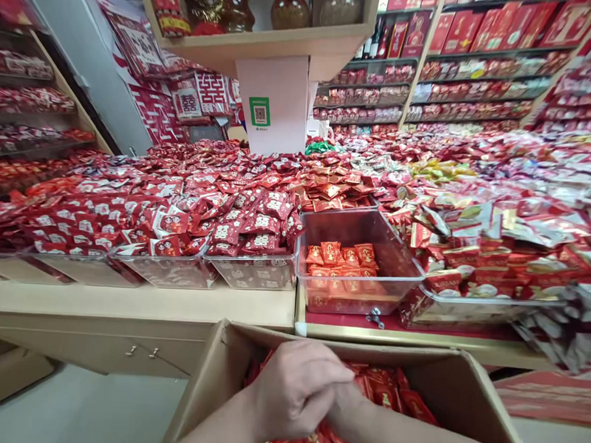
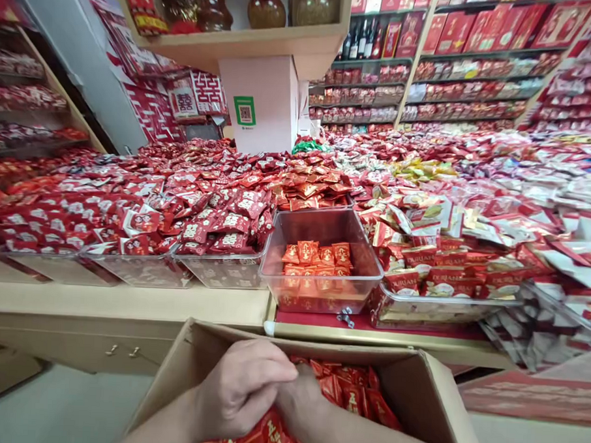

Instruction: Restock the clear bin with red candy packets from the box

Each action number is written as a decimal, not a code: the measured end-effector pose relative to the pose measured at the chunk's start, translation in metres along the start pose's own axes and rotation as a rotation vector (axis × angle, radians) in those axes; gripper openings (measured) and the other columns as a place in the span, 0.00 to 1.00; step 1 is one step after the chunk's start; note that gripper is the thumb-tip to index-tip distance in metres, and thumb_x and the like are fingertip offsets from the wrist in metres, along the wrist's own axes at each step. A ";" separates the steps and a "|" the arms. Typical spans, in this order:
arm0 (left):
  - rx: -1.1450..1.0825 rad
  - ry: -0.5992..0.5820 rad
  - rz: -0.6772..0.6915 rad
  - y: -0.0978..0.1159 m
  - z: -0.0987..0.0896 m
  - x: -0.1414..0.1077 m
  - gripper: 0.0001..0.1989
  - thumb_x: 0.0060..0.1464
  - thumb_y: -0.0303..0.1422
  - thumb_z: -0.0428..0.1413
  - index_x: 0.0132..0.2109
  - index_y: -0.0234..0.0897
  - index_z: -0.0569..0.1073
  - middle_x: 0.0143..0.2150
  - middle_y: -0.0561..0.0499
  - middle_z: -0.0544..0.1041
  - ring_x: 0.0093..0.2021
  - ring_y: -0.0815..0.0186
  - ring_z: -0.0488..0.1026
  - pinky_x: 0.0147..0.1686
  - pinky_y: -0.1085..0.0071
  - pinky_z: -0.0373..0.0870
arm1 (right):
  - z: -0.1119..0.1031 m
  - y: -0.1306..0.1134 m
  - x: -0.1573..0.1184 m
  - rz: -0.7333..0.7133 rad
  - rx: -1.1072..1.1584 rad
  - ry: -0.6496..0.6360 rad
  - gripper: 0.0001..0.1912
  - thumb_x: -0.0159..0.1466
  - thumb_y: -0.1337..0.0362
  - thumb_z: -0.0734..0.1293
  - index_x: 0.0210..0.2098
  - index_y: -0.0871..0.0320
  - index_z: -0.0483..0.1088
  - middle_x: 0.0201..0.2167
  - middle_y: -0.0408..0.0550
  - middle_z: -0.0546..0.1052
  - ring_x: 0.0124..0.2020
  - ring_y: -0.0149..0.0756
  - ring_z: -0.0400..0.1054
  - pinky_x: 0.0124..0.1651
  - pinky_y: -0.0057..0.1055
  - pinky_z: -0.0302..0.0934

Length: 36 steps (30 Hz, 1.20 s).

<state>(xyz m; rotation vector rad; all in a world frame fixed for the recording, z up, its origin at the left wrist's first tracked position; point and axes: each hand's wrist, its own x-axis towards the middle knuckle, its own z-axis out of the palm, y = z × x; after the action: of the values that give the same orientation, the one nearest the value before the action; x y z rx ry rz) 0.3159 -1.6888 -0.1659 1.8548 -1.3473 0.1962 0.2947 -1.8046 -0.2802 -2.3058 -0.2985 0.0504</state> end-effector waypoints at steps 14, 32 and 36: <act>-0.471 0.172 -0.903 0.006 0.001 -0.001 0.23 0.48 0.36 0.54 0.52 0.40 0.60 0.43 0.46 0.70 0.40 0.64 0.68 0.39 0.68 0.65 | -0.097 -0.052 -0.032 0.253 0.827 -0.183 0.14 0.51 0.56 0.64 0.23 0.58 0.55 0.16 0.35 0.58 0.17 0.23 0.53 0.21 0.21 0.52; -0.924 0.259 -0.862 0.008 0.001 -0.003 0.32 0.45 0.29 0.58 0.55 0.39 0.52 0.35 0.50 0.71 0.31 0.72 0.66 0.35 0.72 0.62 | -0.093 -0.041 -0.038 0.252 0.775 0.019 0.17 0.55 0.52 0.61 0.20 0.59 0.58 0.17 0.38 0.56 0.21 0.25 0.48 0.25 0.24 0.47; -0.810 0.218 -0.854 0.008 0.000 -0.008 0.33 0.44 0.29 0.58 0.55 0.40 0.53 0.34 0.51 0.70 0.30 0.71 0.66 0.34 0.71 0.62 | -0.090 -0.042 -0.036 0.267 0.832 -0.019 0.14 0.52 0.54 0.65 0.26 0.60 0.63 0.20 0.40 0.63 0.23 0.26 0.54 0.27 0.24 0.51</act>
<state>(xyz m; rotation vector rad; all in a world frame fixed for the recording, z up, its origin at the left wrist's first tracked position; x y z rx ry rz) 0.3058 -1.6839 -0.1657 1.4663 -0.2970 -0.5079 0.2630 -1.8502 -0.1904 -1.5010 0.0337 0.2769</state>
